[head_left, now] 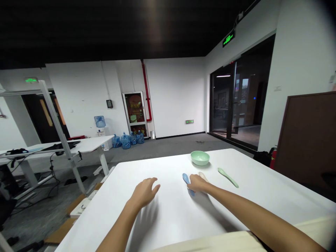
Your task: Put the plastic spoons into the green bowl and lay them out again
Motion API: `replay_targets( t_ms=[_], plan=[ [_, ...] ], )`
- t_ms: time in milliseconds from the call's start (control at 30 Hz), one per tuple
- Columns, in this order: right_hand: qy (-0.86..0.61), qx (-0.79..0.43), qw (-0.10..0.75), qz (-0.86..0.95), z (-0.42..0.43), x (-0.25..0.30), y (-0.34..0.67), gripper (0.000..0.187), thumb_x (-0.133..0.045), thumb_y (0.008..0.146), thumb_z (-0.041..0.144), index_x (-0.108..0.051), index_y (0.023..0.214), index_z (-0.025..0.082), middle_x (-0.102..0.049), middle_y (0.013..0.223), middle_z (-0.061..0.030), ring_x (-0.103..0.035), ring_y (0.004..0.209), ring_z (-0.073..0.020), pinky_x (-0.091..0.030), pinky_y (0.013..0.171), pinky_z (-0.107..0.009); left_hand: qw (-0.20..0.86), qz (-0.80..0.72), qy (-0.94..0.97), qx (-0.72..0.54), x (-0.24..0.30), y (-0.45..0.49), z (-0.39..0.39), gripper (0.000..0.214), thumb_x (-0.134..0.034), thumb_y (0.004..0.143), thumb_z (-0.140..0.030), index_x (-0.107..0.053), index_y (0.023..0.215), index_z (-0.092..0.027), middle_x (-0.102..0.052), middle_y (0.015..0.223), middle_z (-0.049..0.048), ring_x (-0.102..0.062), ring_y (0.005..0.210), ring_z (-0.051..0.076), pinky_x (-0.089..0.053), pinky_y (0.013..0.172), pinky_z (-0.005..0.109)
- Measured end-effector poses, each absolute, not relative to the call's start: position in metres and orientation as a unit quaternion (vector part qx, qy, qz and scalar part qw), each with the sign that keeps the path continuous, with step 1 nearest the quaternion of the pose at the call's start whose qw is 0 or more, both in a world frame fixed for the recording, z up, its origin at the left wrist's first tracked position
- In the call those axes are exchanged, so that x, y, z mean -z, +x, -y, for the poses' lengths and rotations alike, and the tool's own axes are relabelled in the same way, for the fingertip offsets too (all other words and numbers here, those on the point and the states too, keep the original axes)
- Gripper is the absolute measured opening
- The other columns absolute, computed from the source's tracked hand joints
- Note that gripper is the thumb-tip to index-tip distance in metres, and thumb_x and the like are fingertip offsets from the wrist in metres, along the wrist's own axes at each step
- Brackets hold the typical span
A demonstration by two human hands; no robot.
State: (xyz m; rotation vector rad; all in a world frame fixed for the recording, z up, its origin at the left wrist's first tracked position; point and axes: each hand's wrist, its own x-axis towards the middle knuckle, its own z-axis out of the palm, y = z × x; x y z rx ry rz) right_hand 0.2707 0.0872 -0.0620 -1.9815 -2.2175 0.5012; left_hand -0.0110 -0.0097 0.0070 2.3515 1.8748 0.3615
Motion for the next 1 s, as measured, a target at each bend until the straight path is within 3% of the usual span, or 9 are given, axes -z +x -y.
replay_targets(
  t_ms=[133,333,500,633,867,1000],
  plan=[
    [-0.644,-0.157,0.06,0.747,-0.086,0.056,0.272,0.035,-0.054,0.083,0.037,-0.064,0.059,0.014,-0.068,0.063,-0.0091,-0.065,0.07,-0.0194,-0.04,0.079,-0.029,0.056,-0.617,0.775,-0.124,-0.007,-0.011,0.01,0.054,-0.035,0.094,-0.051,-0.056,0.133,-0.021,-0.061,0.134,0.0091,-0.055,0.123,0.027,-0.043,0.098,0.038],
    [-0.661,-0.126,0.101,0.733,-0.091,0.034,0.291,0.051,-0.043,0.091,0.054,-0.069,0.081,0.011,-0.072,0.08,-0.0144,-0.067,0.079,-0.0235,-0.041,0.065,-0.027,0.055,-0.616,0.776,-0.124,-0.007,-0.011,0.01,0.053,-0.035,0.093,-0.051,-0.057,0.132,-0.022,-0.061,0.135,0.0087,-0.055,0.124,0.027,-0.043,0.099,0.039],
    [-0.645,-0.08,0.157,0.744,-0.087,0.016,0.334,0.053,-0.042,0.091,0.061,-0.067,0.107,0.017,-0.07,0.107,-0.0139,-0.065,0.099,-0.028,-0.042,0.077,-0.029,0.054,-0.615,0.776,-0.126,-0.004,-0.012,0.007,0.053,-0.035,0.093,-0.052,-0.056,0.132,-0.022,-0.06,0.136,0.0087,-0.053,0.126,0.028,-0.042,0.1,0.04],
    [-0.623,-0.064,0.204,0.753,-0.07,0.01,0.371,0.056,-0.043,0.092,0.056,-0.053,0.134,0.02,-0.062,0.129,-0.0129,-0.058,0.117,-0.0275,-0.041,0.091,-0.03,0.054,-0.612,0.777,-0.135,0.0,-0.014,0.004,0.053,-0.035,0.093,-0.052,-0.057,0.131,-0.023,-0.061,0.135,0.0081,-0.054,0.125,0.028,-0.043,0.099,0.039],
    [-0.636,-0.011,0.178,0.751,-0.057,0.035,0.399,0.065,-0.039,0.094,0.052,-0.041,0.146,0.014,-0.041,0.151,-0.0157,-0.036,0.139,-0.0306,-0.031,0.109,-0.039,0.04,-0.614,0.777,-0.132,0.001,-0.012,0.004,0.053,-0.035,0.094,-0.051,-0.056,0.133,-0.021,-0.061,0.135,0.0088,-0.054,0.124,0.028,-0.043,0.098,0.039],
    [-0.631,-0.016,0.17,0.757,-0.058,0.042,0.403,0.065,-0.038,0.094,0.053,-0.042,0.145,0.013,-0.043,0.149,-0.0165,-0.04,0.136,-0.0306,-0.035,0.107,-0.039,0.033,-0.622,0.771,-0.133,-0.002,-0.01,0.005,0.053,-0.035,0.094,-0.052,-0.056,0.132,-0.022,-0.061,0.135,0.0083,-0.055,0.124,0.027,-0.043,0.099,0.038]
  ],
)
